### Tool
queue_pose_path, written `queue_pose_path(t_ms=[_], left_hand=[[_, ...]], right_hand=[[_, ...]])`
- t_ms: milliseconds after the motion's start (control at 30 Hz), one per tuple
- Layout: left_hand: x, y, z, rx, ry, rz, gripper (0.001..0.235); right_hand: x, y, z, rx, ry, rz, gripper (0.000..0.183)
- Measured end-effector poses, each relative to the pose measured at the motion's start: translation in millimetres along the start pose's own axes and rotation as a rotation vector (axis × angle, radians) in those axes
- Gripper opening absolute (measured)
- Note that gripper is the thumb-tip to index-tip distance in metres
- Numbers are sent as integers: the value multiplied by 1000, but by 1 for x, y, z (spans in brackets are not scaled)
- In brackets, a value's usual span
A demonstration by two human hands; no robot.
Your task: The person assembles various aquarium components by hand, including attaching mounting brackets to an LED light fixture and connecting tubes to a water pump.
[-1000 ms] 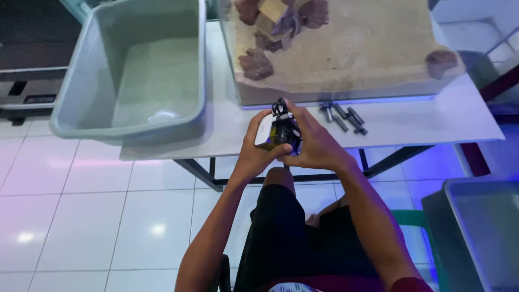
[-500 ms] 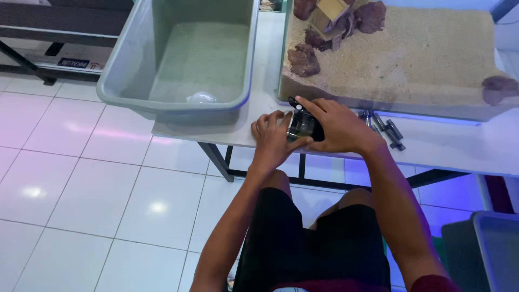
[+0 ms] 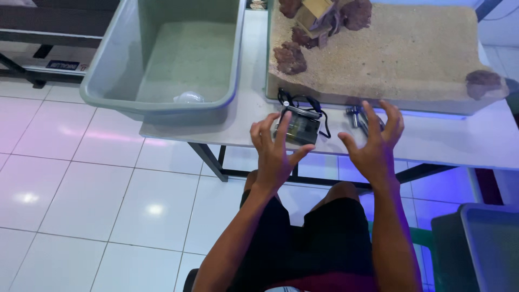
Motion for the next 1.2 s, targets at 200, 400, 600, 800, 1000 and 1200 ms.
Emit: queue_pose_path(t_ms=[200, 400, 600, 800, 1000, 1200], left_hand=[[-51, 8, -57, -82, -382, 144, 52], [-129, 2, -62, -71, -135, 310, 51], [-179, 5, -41, -49, 48, 303, 47], [-190, 8, -30, 116, -78, 271, 49], [-195, 11, -36, 287, -257, 212, 51], [-185, 18, -38, 475, -382, 202, 29]], right_hand=[[-9, -24, -46, -137, -24, 64, 89], [-26, -21, -61, -209, -104, 163, 82], [-58, -22, -85, -138, -288, 305, 74], [-50, -12, -71, -147, -277, 191, 40], [-53, -10, -74, -106, -288, 150, 34], [-52, -4, -75, -65, -399, 197, 28]])
Point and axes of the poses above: each hand's wrist, its own y-axis towards the middle knuckle, its own x-axis out of the back of the hand, z = x × y, the point moved 1 cm from there along y, towards the middle knuckle, and after that the axes turned 13 degrees about -y, right-handed, at the moved point
